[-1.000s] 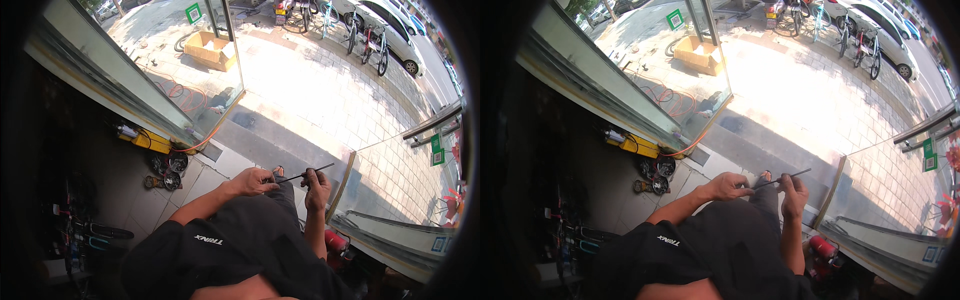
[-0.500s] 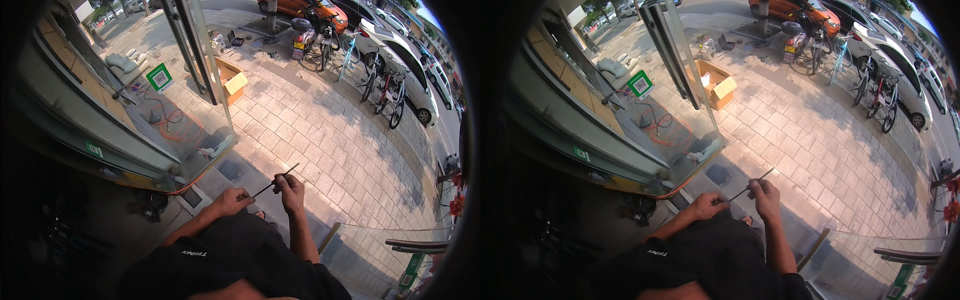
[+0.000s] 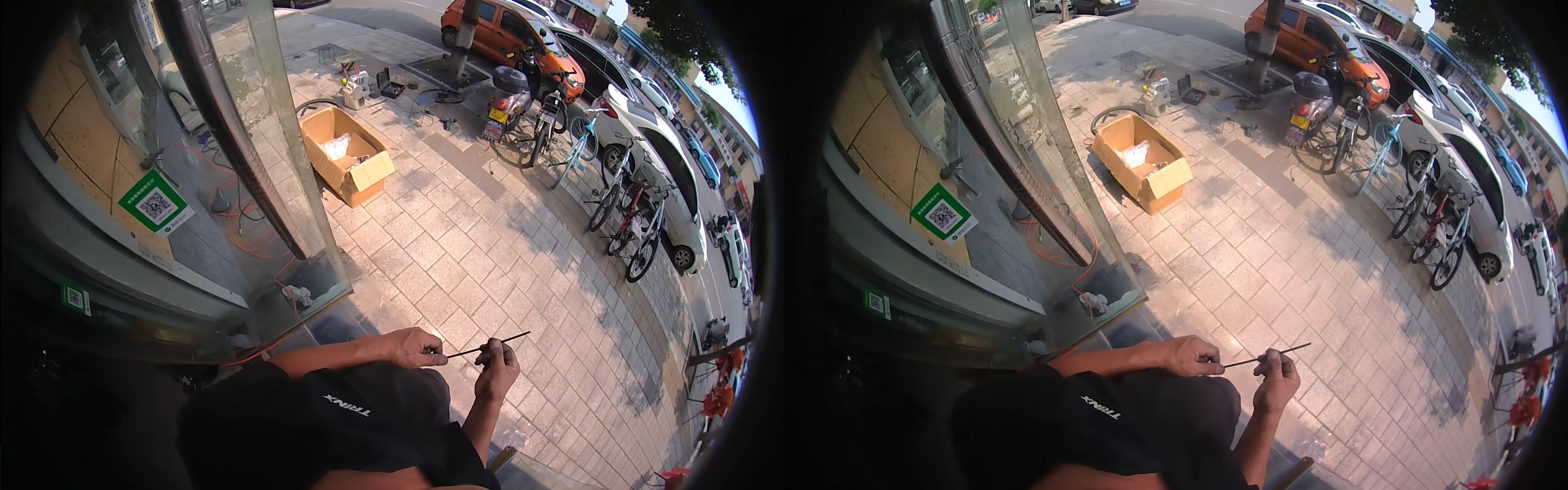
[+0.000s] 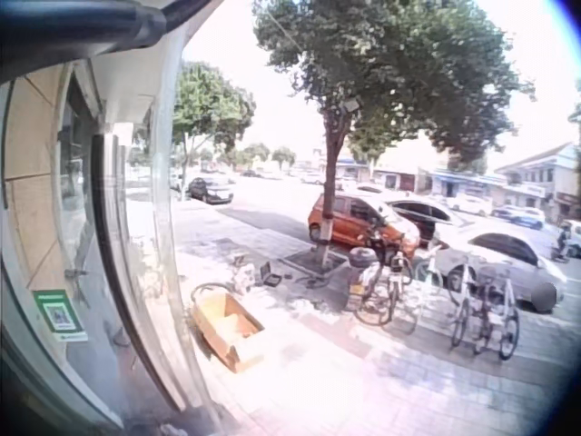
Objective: The person sits on the ground and uses a screwdriver to adjust the spokes of a bicycle wheel. They then walk into a cluttered shop, retrieve a spoke from a box, and return outside to insert the spoke into the wheel hub.
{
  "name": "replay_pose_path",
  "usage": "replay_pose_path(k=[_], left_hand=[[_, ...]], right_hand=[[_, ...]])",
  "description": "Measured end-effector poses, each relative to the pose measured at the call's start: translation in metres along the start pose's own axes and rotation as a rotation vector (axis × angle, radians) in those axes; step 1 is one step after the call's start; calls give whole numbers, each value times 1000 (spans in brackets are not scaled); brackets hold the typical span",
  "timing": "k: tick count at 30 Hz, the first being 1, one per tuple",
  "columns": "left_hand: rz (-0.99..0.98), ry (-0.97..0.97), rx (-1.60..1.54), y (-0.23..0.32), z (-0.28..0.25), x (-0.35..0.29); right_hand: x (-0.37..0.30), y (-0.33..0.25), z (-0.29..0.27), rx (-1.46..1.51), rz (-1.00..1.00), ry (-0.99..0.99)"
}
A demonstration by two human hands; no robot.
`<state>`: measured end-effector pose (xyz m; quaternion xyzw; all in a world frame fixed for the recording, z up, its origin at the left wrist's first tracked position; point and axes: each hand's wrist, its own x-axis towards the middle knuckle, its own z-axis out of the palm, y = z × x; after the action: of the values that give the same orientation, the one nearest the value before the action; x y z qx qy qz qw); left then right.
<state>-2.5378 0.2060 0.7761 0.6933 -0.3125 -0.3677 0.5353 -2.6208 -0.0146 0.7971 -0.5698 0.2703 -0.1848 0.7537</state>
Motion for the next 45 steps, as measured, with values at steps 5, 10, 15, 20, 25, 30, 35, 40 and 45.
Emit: replay_pose_path(k=[5, 10, 15, 20, 25, 30, 35, 40, 45], left_hand=[[18, -35, 69, 5, -49, 59], [4, 107, 154, -35, -94, 127], [54, 292, 63, -85, -140, 209], [80, 419, 108, -66, -180, 274], [162, 454, 50, -97, -226, 356], [178, 453, 30, -169, -310, 471], [258, 487, -106, -228, -410, 596], [321, 458, -152, -239, -506, 700], [202, 531, -7, -264, -623, 787]], right_hand=[[68, -5, 25, -8, 24, 15], [172, 23, 59, -25, 9, -190], [289, 47, 106, -176, -54, -407], [372, 48, 129, -148, 22, -476], [452, 54, 157, -213, 68, -494], [588, 118, 195, -162, 13, -474], [730, 169, 269, -280, -26, -515], [855, 154, 328, -165, 10, -563], [1013, 182, 413, -220, -10, -753]])
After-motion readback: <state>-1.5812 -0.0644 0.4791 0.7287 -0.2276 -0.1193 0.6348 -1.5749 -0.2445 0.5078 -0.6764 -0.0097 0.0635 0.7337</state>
